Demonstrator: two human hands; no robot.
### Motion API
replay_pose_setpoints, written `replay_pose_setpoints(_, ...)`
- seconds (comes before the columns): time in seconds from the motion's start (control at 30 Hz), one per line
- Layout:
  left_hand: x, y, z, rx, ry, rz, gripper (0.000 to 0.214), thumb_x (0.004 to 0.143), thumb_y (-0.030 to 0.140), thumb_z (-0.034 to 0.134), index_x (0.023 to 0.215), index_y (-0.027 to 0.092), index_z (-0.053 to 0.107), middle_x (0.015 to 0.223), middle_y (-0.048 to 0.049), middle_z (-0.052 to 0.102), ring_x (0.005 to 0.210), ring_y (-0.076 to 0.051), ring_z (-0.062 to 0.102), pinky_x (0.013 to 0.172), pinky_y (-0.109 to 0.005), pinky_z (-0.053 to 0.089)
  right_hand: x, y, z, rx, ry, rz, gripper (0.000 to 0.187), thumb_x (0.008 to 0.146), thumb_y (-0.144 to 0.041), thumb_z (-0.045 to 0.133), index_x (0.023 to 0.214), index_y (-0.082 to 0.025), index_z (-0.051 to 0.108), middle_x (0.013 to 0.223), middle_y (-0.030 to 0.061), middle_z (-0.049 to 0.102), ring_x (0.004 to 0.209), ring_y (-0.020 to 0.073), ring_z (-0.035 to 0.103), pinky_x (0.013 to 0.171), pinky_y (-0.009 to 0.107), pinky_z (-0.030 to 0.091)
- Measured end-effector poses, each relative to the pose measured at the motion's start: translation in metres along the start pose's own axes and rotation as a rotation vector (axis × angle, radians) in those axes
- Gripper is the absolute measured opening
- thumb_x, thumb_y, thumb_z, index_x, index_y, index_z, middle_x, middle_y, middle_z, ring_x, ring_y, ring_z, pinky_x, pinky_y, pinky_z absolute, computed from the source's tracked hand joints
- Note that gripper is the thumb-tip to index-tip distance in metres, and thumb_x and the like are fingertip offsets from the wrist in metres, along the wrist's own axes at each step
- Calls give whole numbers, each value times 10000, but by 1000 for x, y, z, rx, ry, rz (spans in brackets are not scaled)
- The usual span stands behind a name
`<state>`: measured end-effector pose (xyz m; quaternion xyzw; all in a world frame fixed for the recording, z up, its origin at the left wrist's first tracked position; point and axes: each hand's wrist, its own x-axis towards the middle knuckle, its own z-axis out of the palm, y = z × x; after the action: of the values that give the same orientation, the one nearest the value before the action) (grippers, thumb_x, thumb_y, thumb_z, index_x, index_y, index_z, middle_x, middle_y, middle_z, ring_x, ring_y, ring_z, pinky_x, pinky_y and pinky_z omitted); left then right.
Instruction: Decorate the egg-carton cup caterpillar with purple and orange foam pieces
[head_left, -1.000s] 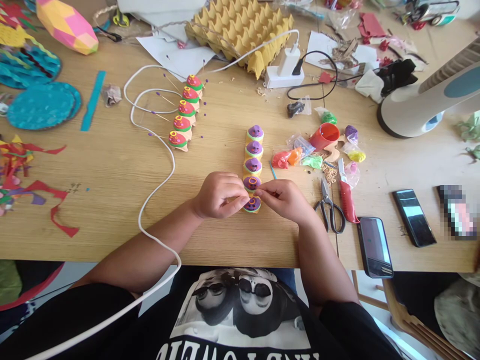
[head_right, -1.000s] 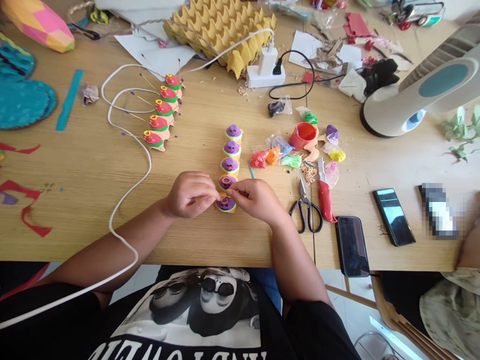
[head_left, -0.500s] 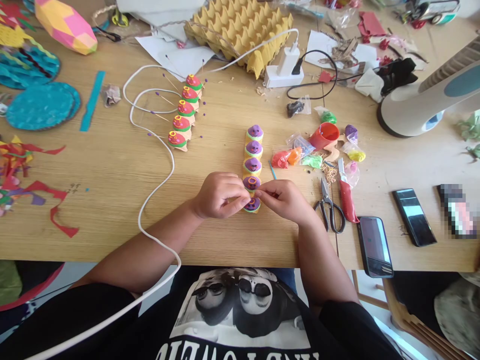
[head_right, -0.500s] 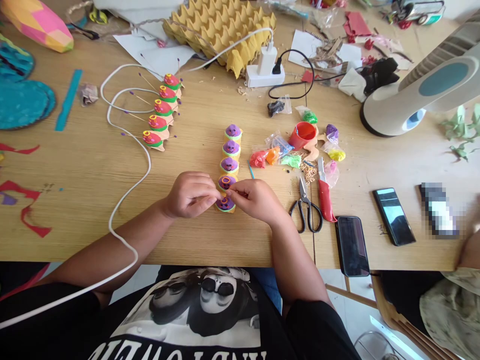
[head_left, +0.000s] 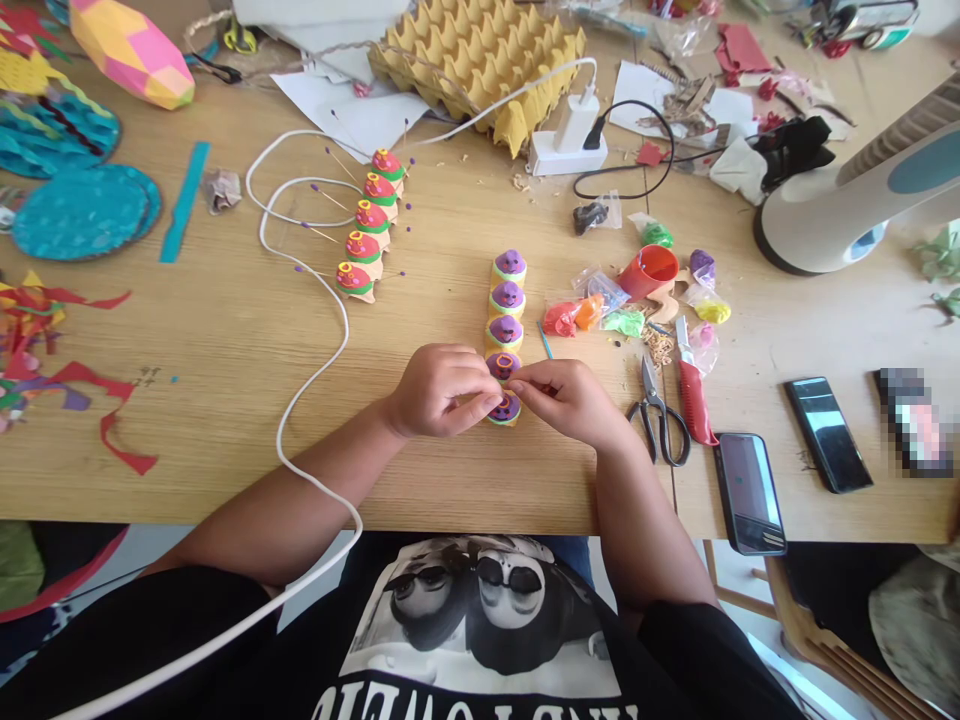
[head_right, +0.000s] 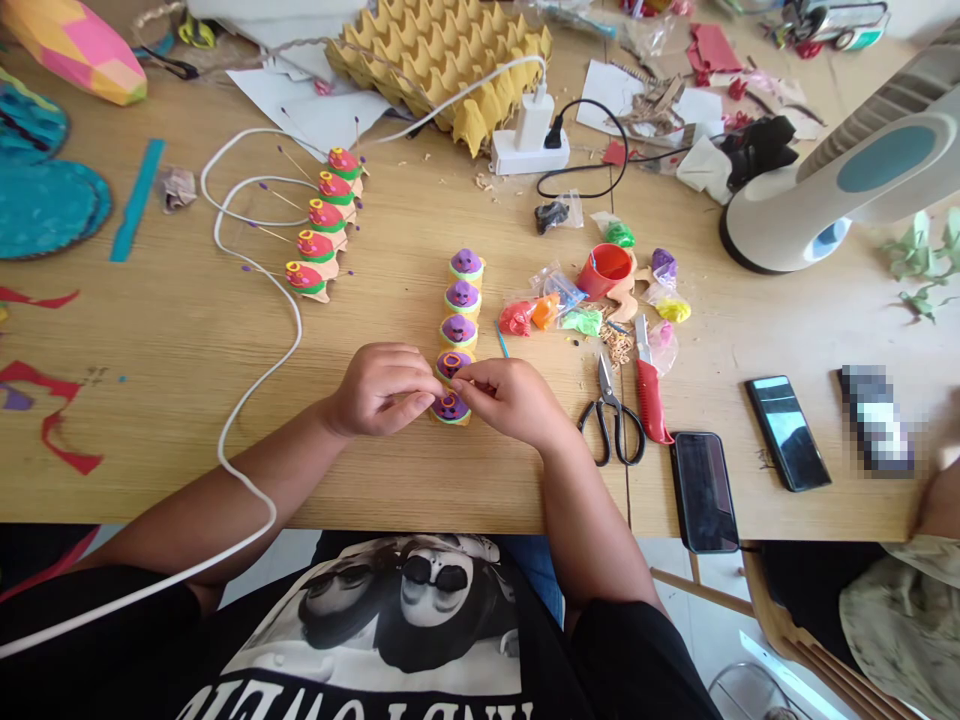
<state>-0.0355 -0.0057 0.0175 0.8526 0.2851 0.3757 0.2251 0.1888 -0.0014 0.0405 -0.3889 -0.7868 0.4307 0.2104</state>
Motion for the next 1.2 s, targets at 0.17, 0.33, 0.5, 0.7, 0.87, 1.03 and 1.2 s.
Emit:
replay_pose_setpoints(0.17, 0, 0, 0, -17, 35, 10, 165, 890, 279, 577, 800, 205, 693, 721, -28, 705, 635, -146, 586, 647, -299, 437, 0, -1, -2, -8, -44, -50, 420, 990, -382, 499, 641, -159, 566, 574, -27, 428, 564, 95, 370, 566, 267, 265)
replay_pose_setpoints(0.33, -2, -2, 1, -17, -10, 9, 189, 902, 303, 567, 794, 211, 691, 705, -29, 699, 630, -148, 588, 648, -301, 435, 0, 1, -2, -39, -39, -76, 506, 997, -438, 480, 571, -166, 479, 553, -27, 391, 545, 93, 353, 559, 281, 253)
replay_pose_setpoints(0.5, -1, -1, 0, -5, -7, 14, 175, 900, 300, 572, 804, 211, 688, 721, -29, 704, 638, -151, 587, 650, -304, 430, 0, 1, -3, -49, -24, -82, 515, 1001, -458, 468, 573, -171, 468, 554, -21, 413, 547, 96, 363, 565, 287, 263)
replay_pose_setpoints(0.7, -1, -1, 0, 11, 6, -1, 206, 911, 322, 560, 790, 209, 683, 713, -30, 699, 635, -147, 586, 643, -300, 431, -1, 0, -4, -60, -25, -93, 531, 998, -462, 469, 551, -177, 435, 542, -24, 386, 532, 95, 349, 553, 290, 256)
replay_pose_setpoints(0.87, 2, 0, 2, -34, 40, -96, 162, 896, 274, 600, 791, 189, 689, 714, -29, 694, 644, -133, 592, 667, -280, 452, -1, 0, -4, -52, 6, -83, 551, 993, -481, 469, 537, -182, 392, 532, -30, 353, 524, 93, 313, 545, 295, 245)
replay_pose_setpoints(1.03, 3, -3, 2, -151, -38, -288, 126, 867, 272, 653, 904, 174, 723, 708, -7, 646, 575, -91, 522, 563, -216, 404, -1, 0, -4, -64, 15, -79, 520, 994, -441, 482, 552, -182, 393, 536, -34, 344, 529, 93, 306, 544, 298, 231)
replay_pose_setpoints(1.2, 2, -9, -2, -167, -123, -300, 186, 837, 362, 719, 836, 176, 722, 623, 21, 580, 541, -82, 478, 527, -204, 355, -1, 1, -4, -87, 11, -58, 531, 998, -441, 465, 540, -181, 397, 536, -30, 353, 534, 95, 301, 545, 298, 239)
